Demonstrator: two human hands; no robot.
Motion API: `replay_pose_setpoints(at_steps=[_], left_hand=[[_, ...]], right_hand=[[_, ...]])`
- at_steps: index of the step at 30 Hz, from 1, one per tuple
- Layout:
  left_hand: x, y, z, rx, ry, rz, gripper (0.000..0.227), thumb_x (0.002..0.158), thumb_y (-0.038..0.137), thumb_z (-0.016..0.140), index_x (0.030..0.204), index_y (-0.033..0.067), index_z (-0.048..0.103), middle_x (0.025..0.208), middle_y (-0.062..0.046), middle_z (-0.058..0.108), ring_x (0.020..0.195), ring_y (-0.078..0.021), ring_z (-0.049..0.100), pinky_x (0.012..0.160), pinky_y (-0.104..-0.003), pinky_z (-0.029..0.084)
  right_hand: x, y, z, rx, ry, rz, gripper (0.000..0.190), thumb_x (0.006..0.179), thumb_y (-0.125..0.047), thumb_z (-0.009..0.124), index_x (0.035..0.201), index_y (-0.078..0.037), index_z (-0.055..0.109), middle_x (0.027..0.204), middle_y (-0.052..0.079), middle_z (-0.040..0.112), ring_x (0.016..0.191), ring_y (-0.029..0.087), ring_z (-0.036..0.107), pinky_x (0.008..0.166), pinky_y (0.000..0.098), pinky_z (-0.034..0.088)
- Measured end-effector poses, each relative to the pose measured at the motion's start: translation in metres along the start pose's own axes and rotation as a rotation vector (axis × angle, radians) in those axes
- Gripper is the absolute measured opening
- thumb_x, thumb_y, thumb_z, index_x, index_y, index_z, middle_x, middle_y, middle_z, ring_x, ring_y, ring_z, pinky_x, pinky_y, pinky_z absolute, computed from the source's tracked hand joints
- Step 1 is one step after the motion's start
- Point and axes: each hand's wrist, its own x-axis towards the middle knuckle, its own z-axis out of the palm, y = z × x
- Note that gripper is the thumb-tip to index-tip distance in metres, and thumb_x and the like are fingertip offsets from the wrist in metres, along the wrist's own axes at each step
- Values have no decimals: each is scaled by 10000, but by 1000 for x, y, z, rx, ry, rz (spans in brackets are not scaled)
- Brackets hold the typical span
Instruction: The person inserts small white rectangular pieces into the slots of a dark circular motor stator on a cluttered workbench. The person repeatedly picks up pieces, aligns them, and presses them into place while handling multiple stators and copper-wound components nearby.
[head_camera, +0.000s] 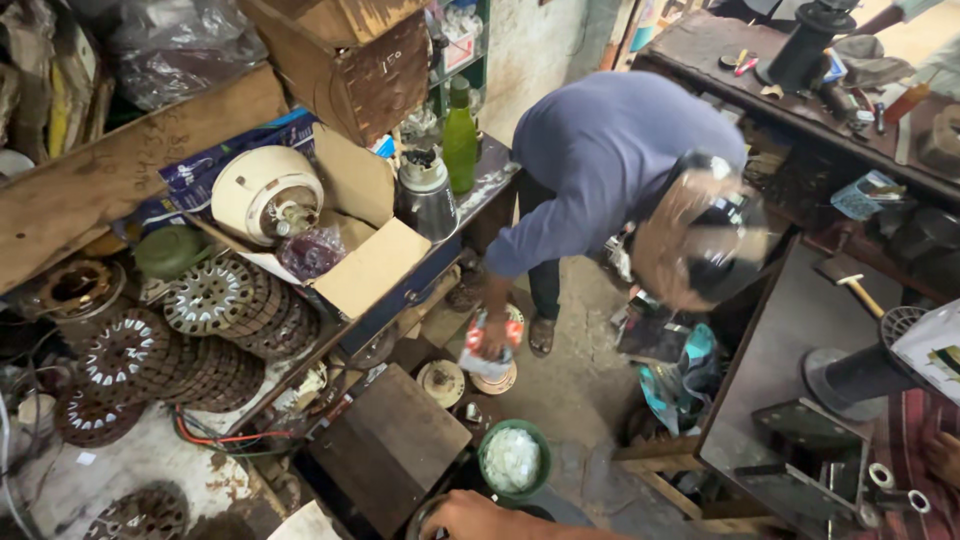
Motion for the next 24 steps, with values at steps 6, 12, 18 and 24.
replay_pose_setpoints(at_steps=[6,12,18,24], left_hand=[[10,-17,-8,-84,130,46,488,775,81,817,1228,8,648,1017,-114,752,914,-186,701,788,-343,575],[-61,-52,-6,-579,678,259,525,777,81,820,1260,2,631,1034,-118,747,924,-188,692,789,-345,571],[-139,-59,-25,-578,1298,330,546,912,133,759,1362,-38,501,1228,-158,602,1013,-221,584,866,-353,502],[-129,-84,-69,-498,1667,161,809,813,136,834,1416,-112,355,1315,-264,454,1155,-345,471,968,-413,403]], right_hand=[[5,-24,-7,8,-30,-41,147,852,-124,744,966,-30,739,1096,118,734,1077,306,704,924,390,559],[17,-20,3,-18,-30,24,164,817,-145,784,932,-28,771,1052,94,729,983,285,717,869,374,571],[24,-1,30,78,-99,138,116,820,-110,788,885,-15,770,989,64,728,808,206,731,717,315,585],[33,-5,42,169,-78,97,114,799,-61,796,877,15,766,996,45,742,767,154,733,669,276,603]])
